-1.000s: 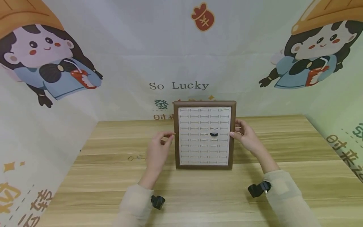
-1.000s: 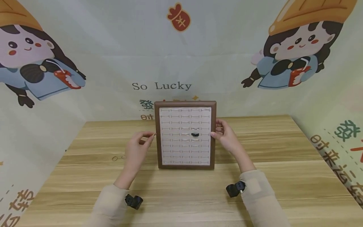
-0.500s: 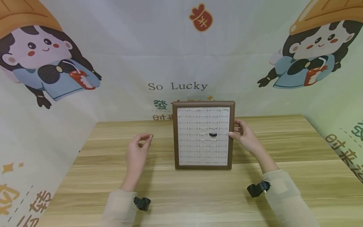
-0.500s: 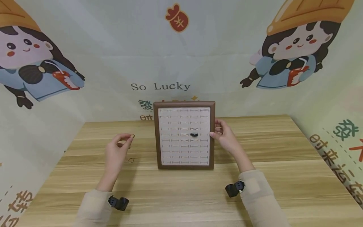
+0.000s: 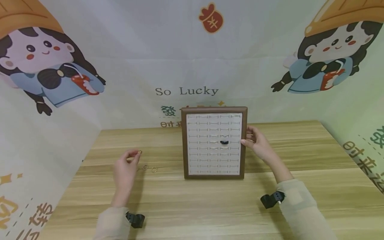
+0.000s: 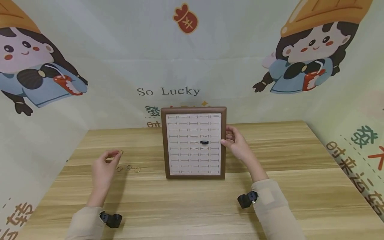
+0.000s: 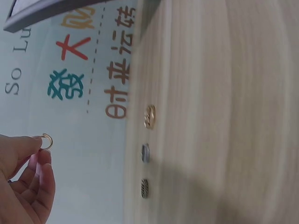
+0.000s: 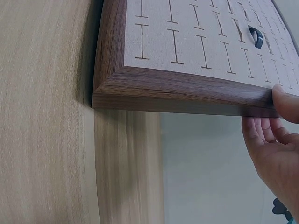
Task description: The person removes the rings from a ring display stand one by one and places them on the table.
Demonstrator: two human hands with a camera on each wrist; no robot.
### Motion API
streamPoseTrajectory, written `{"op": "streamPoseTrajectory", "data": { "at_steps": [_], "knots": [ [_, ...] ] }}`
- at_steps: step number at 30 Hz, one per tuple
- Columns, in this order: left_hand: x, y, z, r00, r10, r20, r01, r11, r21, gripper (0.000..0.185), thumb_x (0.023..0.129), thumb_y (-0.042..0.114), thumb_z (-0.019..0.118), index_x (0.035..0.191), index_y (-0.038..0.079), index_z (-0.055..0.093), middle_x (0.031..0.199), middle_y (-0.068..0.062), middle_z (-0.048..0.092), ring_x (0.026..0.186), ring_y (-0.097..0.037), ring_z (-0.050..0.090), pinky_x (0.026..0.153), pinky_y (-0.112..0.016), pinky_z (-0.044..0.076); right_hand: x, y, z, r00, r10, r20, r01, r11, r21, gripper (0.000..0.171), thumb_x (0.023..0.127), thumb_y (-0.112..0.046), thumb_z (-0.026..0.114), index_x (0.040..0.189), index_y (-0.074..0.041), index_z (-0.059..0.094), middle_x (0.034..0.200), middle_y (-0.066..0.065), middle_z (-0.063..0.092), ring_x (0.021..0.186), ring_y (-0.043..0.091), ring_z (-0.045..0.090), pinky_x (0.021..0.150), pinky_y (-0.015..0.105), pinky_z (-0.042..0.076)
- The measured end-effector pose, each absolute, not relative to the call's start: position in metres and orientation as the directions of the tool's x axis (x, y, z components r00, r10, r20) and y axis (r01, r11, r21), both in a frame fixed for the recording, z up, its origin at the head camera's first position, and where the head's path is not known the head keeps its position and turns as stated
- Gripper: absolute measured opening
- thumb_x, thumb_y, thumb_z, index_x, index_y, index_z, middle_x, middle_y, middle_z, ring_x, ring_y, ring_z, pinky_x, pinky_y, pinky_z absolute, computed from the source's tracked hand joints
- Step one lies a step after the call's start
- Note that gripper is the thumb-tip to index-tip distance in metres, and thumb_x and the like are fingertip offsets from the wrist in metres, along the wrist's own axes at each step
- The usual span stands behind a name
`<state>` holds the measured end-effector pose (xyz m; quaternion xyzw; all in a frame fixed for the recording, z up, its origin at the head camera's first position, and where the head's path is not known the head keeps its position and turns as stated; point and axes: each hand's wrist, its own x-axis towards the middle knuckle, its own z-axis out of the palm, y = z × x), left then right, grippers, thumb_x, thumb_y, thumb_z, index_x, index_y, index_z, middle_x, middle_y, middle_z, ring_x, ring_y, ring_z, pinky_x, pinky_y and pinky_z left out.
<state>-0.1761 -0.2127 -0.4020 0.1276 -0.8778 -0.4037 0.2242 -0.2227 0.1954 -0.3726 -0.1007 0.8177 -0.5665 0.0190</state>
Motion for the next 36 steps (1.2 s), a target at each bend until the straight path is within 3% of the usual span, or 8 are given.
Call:
{"op": "streamPoseTrajectory", "data": {
  "at_steps": [5,16,21,25,31,36],
  "knots": [
    [-0.174,-0.229,-0.41,-0.863,-0.427,0.269,-0.098,0.664,0.741,0.024,0.102,0.016,0.068,0.114,-0.004,0.074,0.114,-0.025,0.075,0.083,-0.036,0.07,0.055,-0.019,0.04,-0.223,0.196,-0.373,-0.98,-0.184,0.075,-0.134,0.335,-0.932,0.06,0.103,0.006,0.053,0.152,0.022,0.022,0.148,0.042,0.039,0.14,0.057,0.043,0.118,0.059,0.041],
    [-0.168,-0.263,-0.427,-0.867,-0.436,0.241,-0.177,0.721,0.67,0.022,0.102,0.012,0.065,0.112,-0.006,0.071,0.115,-0.028,0.073,0.096,-0.044,0.07,0.069,-0.038,0.048,-0.223,0.194,-0.372,-0.978,-0.195,0.072,-0.133,0.325,-0.936,0.061,0.104,0.005,0.052,0.153,0.022,0.02,0.15,0.042,0.037,0.141,0.058,0.04,0.119,0.063,0.037],
    [-0.167,-0.271,-0.436,-0.891,-0.417,0.18,-0.221,0.744,0.631,0.021,0.101,0.011,0.065,0.11,-0.007,0.071,0.109,-0.027,0.074,0.098,-0.045,0.07,0.066,-0.037,0.046,-0.223,0.196,-0.374,-0.977,-0.201,0.073,-0.138,0.331,-0.933,0.06,0.104,0.005,0.052,0.153,0.021,0.021,0.15,0.041,0.037,0.141,0.057,0.041,0.118,0.063,0.038],
    [-0.169,-0.275,-0.443,-0.904,-0.405,0.139,-0.237,0.744,0.624,0.021,0.1,0.012,0.067,0.108,-0.007,0.072,0.106,-0.028,0.073,0.097,-0.044,0.069,0.067,-0.04,0.047,-0.222,0.199,-0.374,-0.978,-0.193,0.078,-0.142,0.348,-0.927,0.059,0.104,0.004,0.053,0.152,0.021,0.023,0.149,0.041,0.039,0.141,0.056,0.043,0.118,0.057,0.042],
    [-0.171,-0.279,-0.449,-0.905,-0.411,0.111,-0.254,0.731,0.633,0.023,0.1,0.014,0.067,0.108,-0.006,0.072,0.104,-0.027,0.073,0.094,-0.042,0.068,0.069,-0.039,0.045,-0.222,0.2,-0.374,-0.978,-0.194,0.082,-0.147,0.348,-0.926,0.058,0.104,0.004,0.053,0.151,0.021,0.024,0.148,0.041,0.04,0.14,0.055,0.044,0.111,0.034,0.05],
    [-0.171,-0.284,-0.449,-0.905,-0.41,0.113,-0.253,0.732,0.633,0.023,0.099,0.014,0.069,0.107,-0.007,0.072,0.101,-0.026,0.073,0.09,-0.039,0.066,0.066,-0.034,0.043,-0.223,0.197,-0.373,-0.976,-0.202,0.082,-0.149,0.342,-0.928,0.058,0.104,0.005,0.053,0.152,0.021,0.024,0.148,0.041,0.04,0.141,0.055,0.044,0.112,0.038,0.049]
  ]
}}
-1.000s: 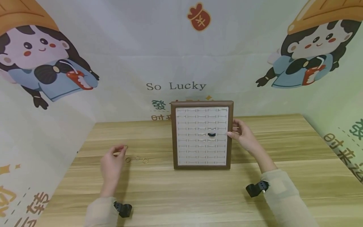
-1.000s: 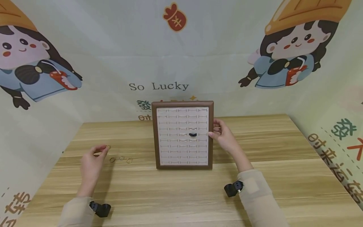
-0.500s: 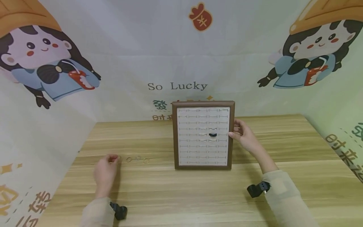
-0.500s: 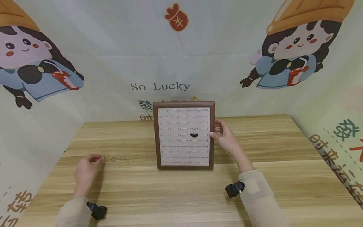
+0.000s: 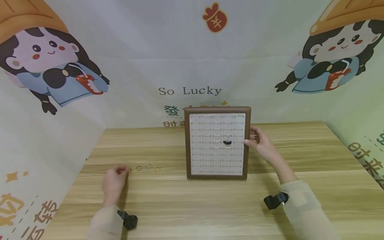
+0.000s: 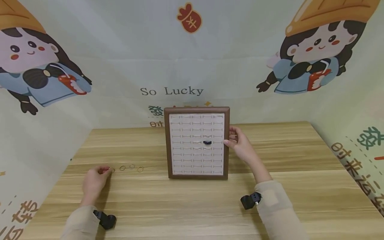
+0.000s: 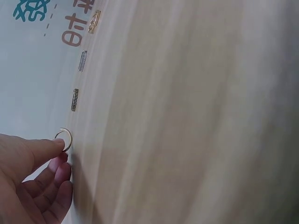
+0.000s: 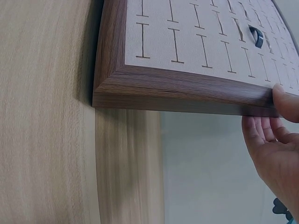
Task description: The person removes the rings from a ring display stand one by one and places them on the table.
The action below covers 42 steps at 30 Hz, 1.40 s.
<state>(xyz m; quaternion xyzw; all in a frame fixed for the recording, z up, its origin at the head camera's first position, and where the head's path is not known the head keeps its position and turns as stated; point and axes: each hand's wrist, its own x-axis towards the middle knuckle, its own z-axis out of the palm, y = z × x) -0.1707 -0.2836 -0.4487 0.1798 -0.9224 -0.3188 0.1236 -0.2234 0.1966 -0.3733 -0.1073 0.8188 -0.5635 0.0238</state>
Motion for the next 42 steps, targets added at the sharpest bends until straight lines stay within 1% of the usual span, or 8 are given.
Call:
{"op": "streamPoseTrajectory", "data": {
  "at_steps": [6,12,18,25,29,34,37,42],
  "knots": [
    [-0.173,-0.284,-0.449,-0.907,-0.41,0.094,-0.261,0.723,0.639,0.025,0.099,0.016,0.069,0.108,-0.007,0.072,0.102,-0.027,0.073,0.087,-0.037,0.066,0.063,-0.031,0.042,-0.222,0.197,-0.373,-0.977,-0.196,0.081,-0.145,0.343,-0.928,0.059,0.104,0.005,0.053,0.152,0.021,0.023,0.148,0.041,0.04,0.141,0.056,0.043,0.116,0.051,0.046],
    [-0.174,-0.284,-0.449,-0.911,-0.406,0.07,-0.27,0.717,0.642,0.027,0.099,0.016,0.067,0.111,-0.008,0.071,0.104,-0.028,0.072,0.093,-0.041,0.067,0.066,-0.034,0.044,-0.224,0.197,-0.374,-0.978,-0.197,0.075,-0.139,0.334,-0.932,0.06,0.104,0.005,0.052,0.153,0.021,0.022,0.15,0.041,0.038,0.143,0.056,0.041,0.119,0.061,0.038],
    [-0.176,-0.284,-0.448,-0.913,-0.404,0.055,-0.278,0.714,0.643,0.028,0.1,0.016,0.066,0.113,-0.009,0.07,0.107,-0.029,0.072,0.095,-0.042,0.067,0.071,-0.039,0.047,-0.224,0.197,-0.373,-0.978,-0.196,0.079,-0.143,0.343,-0.928,0.06,0.104,0.005,0.053,0.152,0.021,0.022,0.149,0.042,0.038,0.141,0.057,0.042,0.118,0.062,0.04],
    [-0.174,-0.275,-0.443,-0.909,-0.403,0.109,-0.259,0.748,0.611,0.027,0.101,0.015,0.063,0.114,-0.007,0.07,0.11,-0.026,0.073,0.098,-0.043,0.069,0.072,-0.043,0.049,-0.224,0.197,-0.374,-0.978,-0.195,0.077,-0.141,0.337,-0.931,0.059,0.104,0.005,0.053,0.152,0.021,0.023,0.149,0.041,0.039,0.142,0.056,0.041,0.118,0.061,0.039],
    [-0.178,-0.262,-0.433,-0.902,-0.395,0.172,-0.218,0.763,0.608,0.025,0.101,0.015,0.062,0.114,-0.005,0.071,0.11,-0.024,0.075,0.089,-0.041,0.069,0.064,-0.037,0.046,-0.224,0.196,-0.374,-0.978,-0.194,0.079,-0.142,0.337,-0.931,0.057,0.104,0.004,0.053,0.152,0.02,0.024,0.148,0.04,0.04,0.142,0.055,0.042,0.117,0.058,0.042],
    [-0.183,-0.239,-0.415,-0.907,-0.362,0.218,-0.143,0.749,0.647,0.024,0.102,0.014,0.063,0.115,-0.004,0.072,0.113,-0.023,0.075,0.082,-0.038,0.07,0.052,-0.026,0.04,-0.224,0.197,-0.375,-0.977,-0.2,0.077,-0.142,0.334,-0.932,0.058,0.104,0.005,0.052,0.153,0.02,0.023,0.149,0.04,0.038,0.142,0.056,0.041,0.118,0.061,0.04],
    [-0.186,-0.225,-0.405,-0.914,-0.327,0.24,-0.091,0.741,0.665,0.024,0.102,0.014,0.064,0.117,-0.003,0.072,0.114,-0.022,0.075,0.089,-0.038,0.073,0.054,-0.024,0.042,-0.224,0.197,-0.375,-0.977,-0.2,0.078,-0.143,0.333,-0.932,0.059,0.104,0.005,0.052,0.153,0.02,0.022,0.15,0.04,0.038,0.142,0.056,0.041,0.118,0.062,0.039],
    [-0.189,-0.203,-0.39,-0.923,-0.283,0.263,-0.021,0.717,0.697,0.025,0.102,0.014,0.065,0.119,-0.003,0.072,0.113,-0.022,0.075,0.093,-0.039,0.072,0.06,-0.025,0.047,-0.223,0.197,-0.374,-0.976,-0.2,0.082,-0.147,0.336,-0.93,0.058,0.104,0.005,0.052,0.153,0.02,0.023,0.149,0.041,0.039,0.142,0.056,0.041,0.117,0.061,0.04]
  ]
}}
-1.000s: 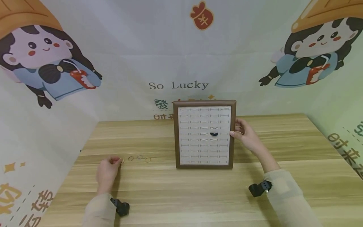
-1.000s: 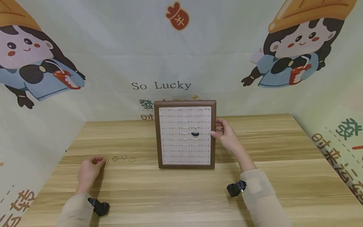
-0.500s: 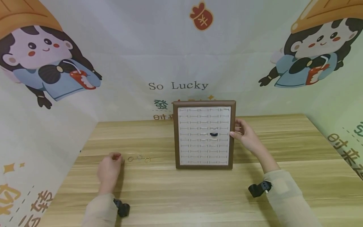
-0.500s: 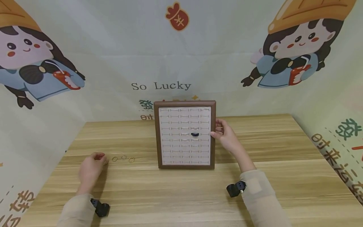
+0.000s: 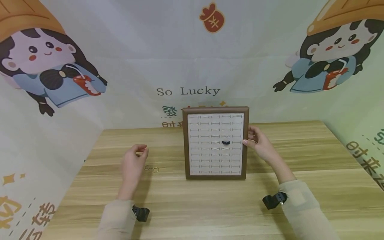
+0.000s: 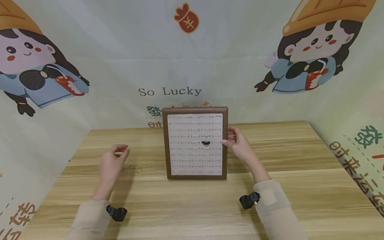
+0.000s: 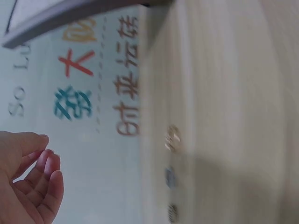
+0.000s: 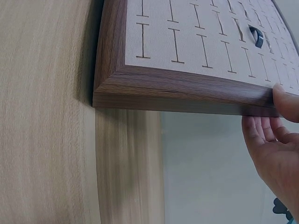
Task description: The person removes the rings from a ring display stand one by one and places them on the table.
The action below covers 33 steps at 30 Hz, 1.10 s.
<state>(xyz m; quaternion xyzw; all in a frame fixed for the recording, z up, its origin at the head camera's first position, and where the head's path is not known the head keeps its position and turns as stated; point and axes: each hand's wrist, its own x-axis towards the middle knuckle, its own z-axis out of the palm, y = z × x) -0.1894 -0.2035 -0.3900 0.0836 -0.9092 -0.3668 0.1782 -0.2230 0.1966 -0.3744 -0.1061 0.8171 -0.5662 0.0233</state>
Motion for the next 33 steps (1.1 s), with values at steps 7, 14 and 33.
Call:
{"op": "streamPoseTrajectory", "data": {
  "at_steps": [7,14,33],
  "knots": [
    [-0.191,-0.176,-0.367,-0.926,-0.255,0.279,0.034,0.679,0.734,0.024,0.102,0.014,0.066,0.12,-0.001,0.073,0.116,-0.02,0.075,0.092,-0.034,0.07,0.06,-0.022,0.045,-0.223,0.197,-0.375,-0.976,-0.199,0.085,-0.15,0.343,-0.927,0.058,0.104,0.004,0.052,0.152,0.02,0.024,0.148,0.04,0.04,0.141,0.056,0.043,0.115,0.054,0.045],
    [-0.192,-0.15,-0.347,-0.904,-0.17,0.393,0.168,0.703,0.691,0.021,0.1,0.012,0.069,0.115,-0.001,0.075,0.113,-0.018,0.076,0.085,-0.032,0.07,0.059,-0.019,0.043,-0.225,0.197,-0.376,-0.977,-0.2,0.073,-0.139,0.34,-0.93,0.06,0.105,0.004,0.052,0.153,0.02,0.022,0.15,0.041,0.038,0.143,0.056,0.04,0.117,0.059,0.04],
    [-0.184,-0.077,-0.334,-0.824,0.149,0.547,0.486,0.681,0.547,0.016,0.095,0.005,0.074,0.11,-0.001,0.073,0.104,-0.014,0.075,0.084,-0.025,0.072,0.071,-0.036,0.061,-0.222,0.196,-0.373,-0.979,-0.195,0.066,-0.129,0.332,-0.935,0.06,0.104,0.005,0.051,0.153,0.021,0.02,0.15,0.042,0.036,0.143,0.058,0.038,0.119,0.063,0.037]
  ]
}}
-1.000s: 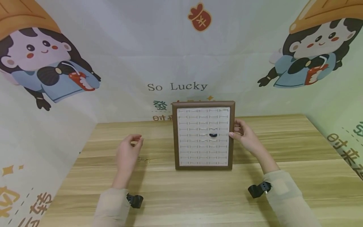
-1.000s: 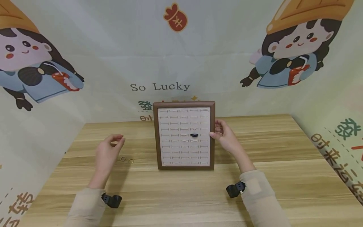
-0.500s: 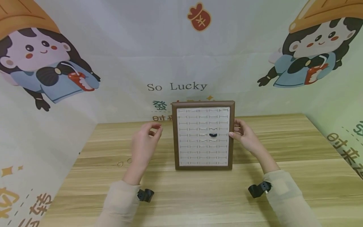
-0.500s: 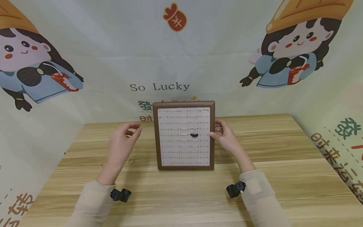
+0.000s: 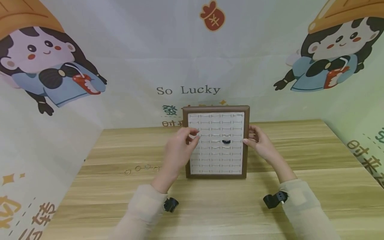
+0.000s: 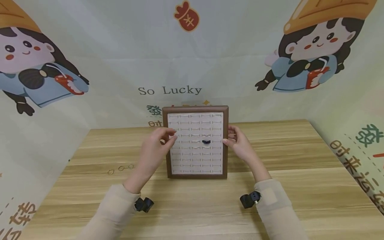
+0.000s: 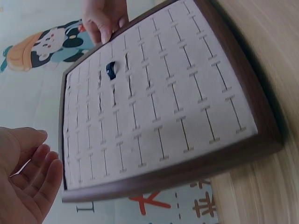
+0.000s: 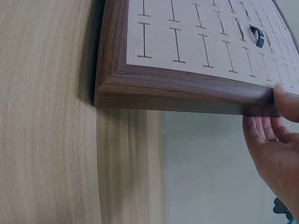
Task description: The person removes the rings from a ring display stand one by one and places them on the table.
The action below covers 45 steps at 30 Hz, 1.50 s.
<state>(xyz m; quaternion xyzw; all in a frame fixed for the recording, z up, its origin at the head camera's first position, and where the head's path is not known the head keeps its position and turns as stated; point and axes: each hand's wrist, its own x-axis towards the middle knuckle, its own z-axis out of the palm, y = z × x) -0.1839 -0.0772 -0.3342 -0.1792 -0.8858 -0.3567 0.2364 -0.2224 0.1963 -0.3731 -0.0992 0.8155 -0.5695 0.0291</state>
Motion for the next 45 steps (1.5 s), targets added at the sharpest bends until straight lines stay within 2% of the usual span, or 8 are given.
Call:
{"op": "streamPoseTrajectory", "data": {
  "at_steps": [6,15,23,31,35,40,45],
  "knots": [
    [-0.185,-0.058,-0.341,-0.824,0.23,0.518,0.526,0.653,0.546,0.013,0.096,0.003,0.072,0.109,-0.001,0.073,0.109,-0.014,0.075,0.089,-0.026,0.073,0.077,-0.034,0.062,-0.223,0.197,-0.373,-0.979,-0.195,0.067,-0.131,0.333,-0.934,0.061,0.104,0.005,0.051,0.153,0.021,0.02,0.151,0.043,0.036,0.143,0.058,0.038,0.119,0.062,0.037],
    [-0.188,-0.035,-0.35,-0.838,0.29,0.462,0.519,0.685,0.511,0.014,0.097,0.005,0.073,0.11,0.002,0.074,0.111,-0.012,0.076,0.092,-0.023,0.073,0.078,-0.028,0.061,-0.224,0.198,-0.372,-0.98,-0.19,0.058,-0.118,0.326,-0.938,0.061,0.104,0.005,0.051,0.154,0.021,0.019,0.152,0.042,0.035,0.144,0.058,0.037,0.119,0.063,0.037],
    [-0.189,-0.023,-0.363,-0.837,0.268,0.476,0.512,0.692,0.509,0.012,0.094,0.004,0.076,0.106,0.003,0.074,0.107,-0.011,0.077,0.09,-0.023,0.075,0.077,-0.028,0.061,-0.225,0.199,-0.373,-0.98,-0.19,0.058,-0.119,0.331,-0.936,0.061,0.104,0.005,0.052,0.153,0.021,0.02,0.151,0.042,0.036,0.144,0.057,0.039,0.119,0.061,0.038],
    [-0.192,-0.016,-0.369,-0.869,0.243,0.43,0.465,0.697,0.546,0.016,0.097,0.005,0.072,0.113,0.005,0.074,0.11,-0.009,0.077,0.096,-0.022,0.074,0.08,-0.03,0.061,-0.224,0.198,-0.372,-0.977,-0.206,0.054,-0.12,0.328,-0.937,0.063,0.104,0.005,0.052,0.154,0.021,0.017,0.152,0.042,0.034,0.146,0.058,0.036,0.12,0.063,0.036],
    [-0.194,-0.012,-0.372,-0.862,0.24,0.448,0.474,0.695,0.54,0.018,0.095,0.003,0.073,0.114,0.004,0.074,0.107,-0.008,0.076,0.093,-0.021,0.072,0.079,-0.028,0.06,-0.224,0.198,-0.373,-0.977,-0.206,0.054,-0.122,0.33,-0.936,0.064,0.104,0.005,0.052,0.154,0.021,0.017,0.152,0.042,0.034,0.145,0.058,0.036,0.119,0.064,0.037],
    [-0.195,-0.008,-0.375,-0.855,0.232,0.464,0.478,0.701,0.53,0.021,0.093,0.002,0.074,0.114,0.005,0.074,0.106,-0.007,0.076,0.09,-0.019,0.07,0.076,-0.023,0.057,-0.224,0.198,-0.374,-0.977,-0.204,0.055,-0.122,0.329,-0.937,0.063,0.103,0.005,0.053,0.154,0.02,0.019,0.151,0.042,0.035,0.144,0.058,0.038,0.118,0.063,0.039],
    [-0.197,-0.005,-0.377,-0.872,0.214,0.439,0.451,0.698,0.556,0.023,0.094,0.001,0.073,0.116,0.005,0.074,0.111,-0.008,0.076,0.092,-0.02,0.071,0.079,-0.025,0.058,-0.224,0.199,-0.375,-0.978,-0.201,0.054,-0.12,0.329,-0.937,0.061,0.103,0.003,0.054,0.153,0.019,0.022,0.15,0.04,0.037,0.144,0.056,0.039,0.117,0.057,0.042]
  ]
}}
